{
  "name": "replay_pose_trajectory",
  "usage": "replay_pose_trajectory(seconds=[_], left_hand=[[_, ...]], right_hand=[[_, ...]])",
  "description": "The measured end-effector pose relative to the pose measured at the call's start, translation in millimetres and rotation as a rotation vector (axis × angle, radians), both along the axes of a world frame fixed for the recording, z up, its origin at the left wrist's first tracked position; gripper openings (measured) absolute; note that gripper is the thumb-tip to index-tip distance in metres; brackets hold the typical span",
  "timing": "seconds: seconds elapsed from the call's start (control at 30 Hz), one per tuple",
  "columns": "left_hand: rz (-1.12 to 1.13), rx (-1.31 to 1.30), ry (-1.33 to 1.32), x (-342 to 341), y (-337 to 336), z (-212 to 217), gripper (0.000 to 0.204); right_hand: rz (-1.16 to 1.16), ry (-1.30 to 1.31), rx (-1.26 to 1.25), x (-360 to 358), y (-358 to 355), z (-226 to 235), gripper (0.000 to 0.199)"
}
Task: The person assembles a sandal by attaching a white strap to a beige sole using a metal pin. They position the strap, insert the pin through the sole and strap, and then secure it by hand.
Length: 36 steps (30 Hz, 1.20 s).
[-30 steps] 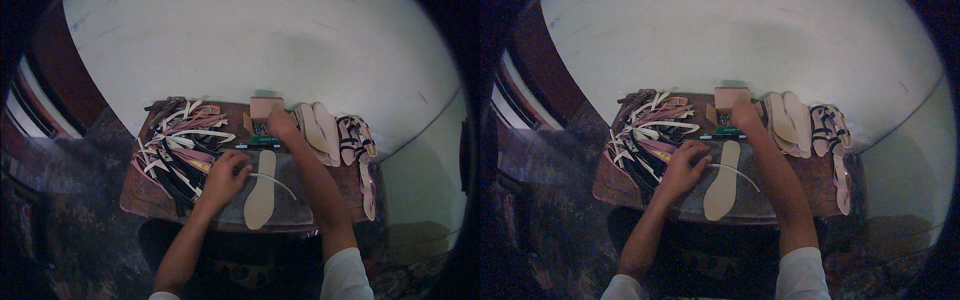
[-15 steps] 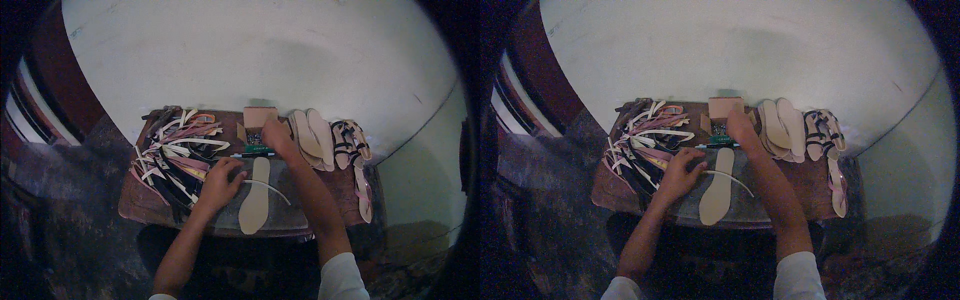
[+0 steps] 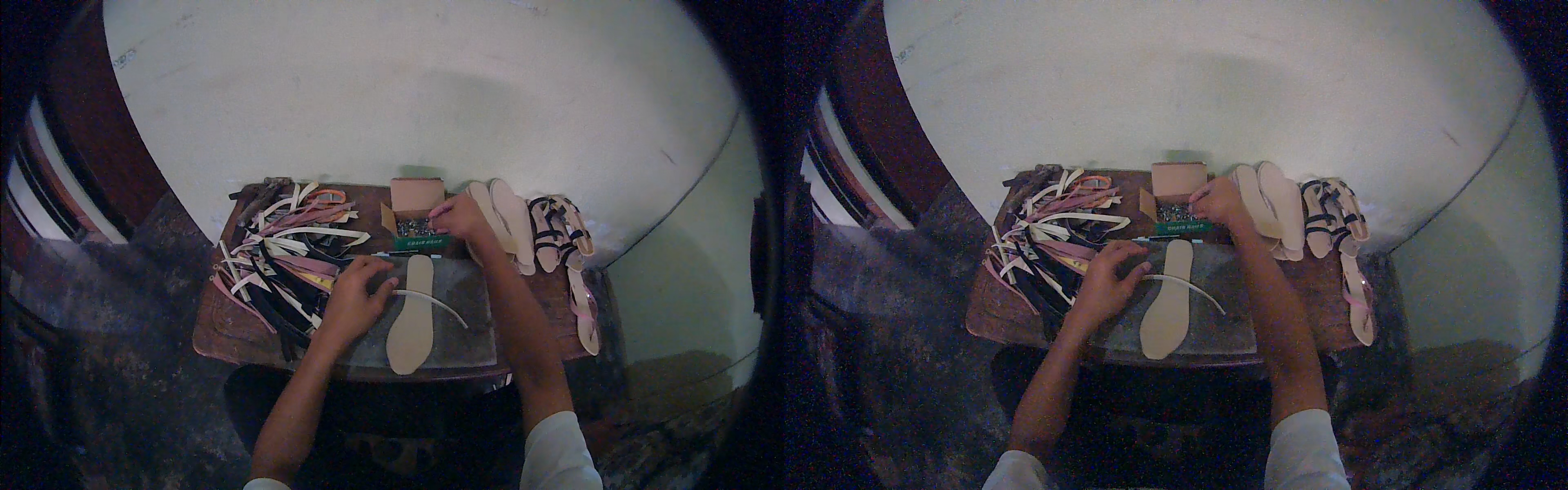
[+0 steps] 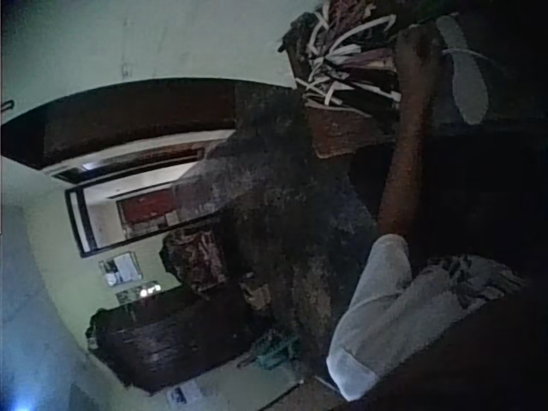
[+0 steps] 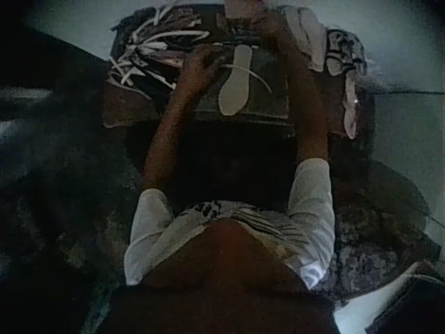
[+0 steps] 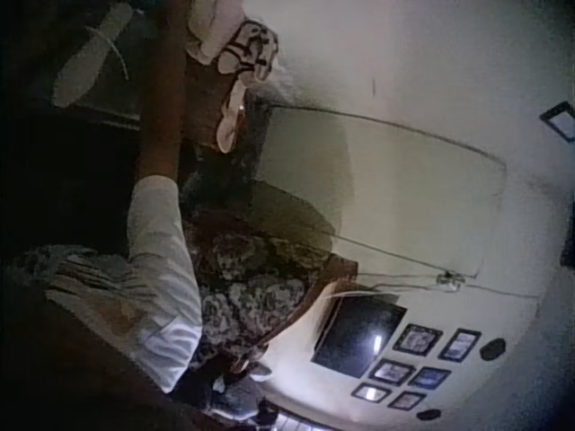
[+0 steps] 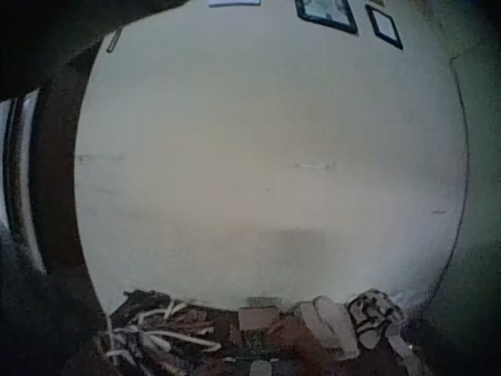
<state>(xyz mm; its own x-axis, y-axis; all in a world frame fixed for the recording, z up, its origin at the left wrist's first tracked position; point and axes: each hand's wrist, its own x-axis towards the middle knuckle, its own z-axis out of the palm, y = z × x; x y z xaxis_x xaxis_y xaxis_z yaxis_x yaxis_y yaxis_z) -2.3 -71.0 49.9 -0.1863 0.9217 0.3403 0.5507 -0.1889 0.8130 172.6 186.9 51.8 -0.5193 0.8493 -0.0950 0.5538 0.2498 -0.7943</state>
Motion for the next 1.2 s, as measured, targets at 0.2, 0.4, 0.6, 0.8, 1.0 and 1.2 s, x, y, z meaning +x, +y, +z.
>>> replay_pose_trajectory(seconds=[0.2,0.4,0.6,0.8,1.0,1.2], left_hand=[[-0.007,0.022,0.049,1.1,-2.8,-10.8,0.029],[-0.062,-0.112,-0.063,17.2,-4.5,-11.6,0.030],[-0.044,-0.088,0.097,17.1,-19.0,-7.7,0.030],[-0.011,-0.070,0.104,16.1,-23.8,-20.4,0.030],[-0.004,-0.115,0.188,17.5,-26.3,-15.3,0.032],[0.007,-0.093,0.241,20.7,-26.4,-16.9,0.032]], right_hand=[[0.084,0.172,-0.069,39.1,-33.6,0.5,0.020],[-0.048,-0.128,0.213,73.8,-128.0,-10.8,0.023],[0.015,-0.077,0.642,68.2,-158.7,-40.4,0.025],[0.015,0.012,0.616,78.2,-171.3,-38.3,0.038],[-0.144,-0.026,0.551,90.3,-175.1,-27.8,0.037],[-0.145,-0.062,0.515,98.1,-170.6,-35.0,0.026]])
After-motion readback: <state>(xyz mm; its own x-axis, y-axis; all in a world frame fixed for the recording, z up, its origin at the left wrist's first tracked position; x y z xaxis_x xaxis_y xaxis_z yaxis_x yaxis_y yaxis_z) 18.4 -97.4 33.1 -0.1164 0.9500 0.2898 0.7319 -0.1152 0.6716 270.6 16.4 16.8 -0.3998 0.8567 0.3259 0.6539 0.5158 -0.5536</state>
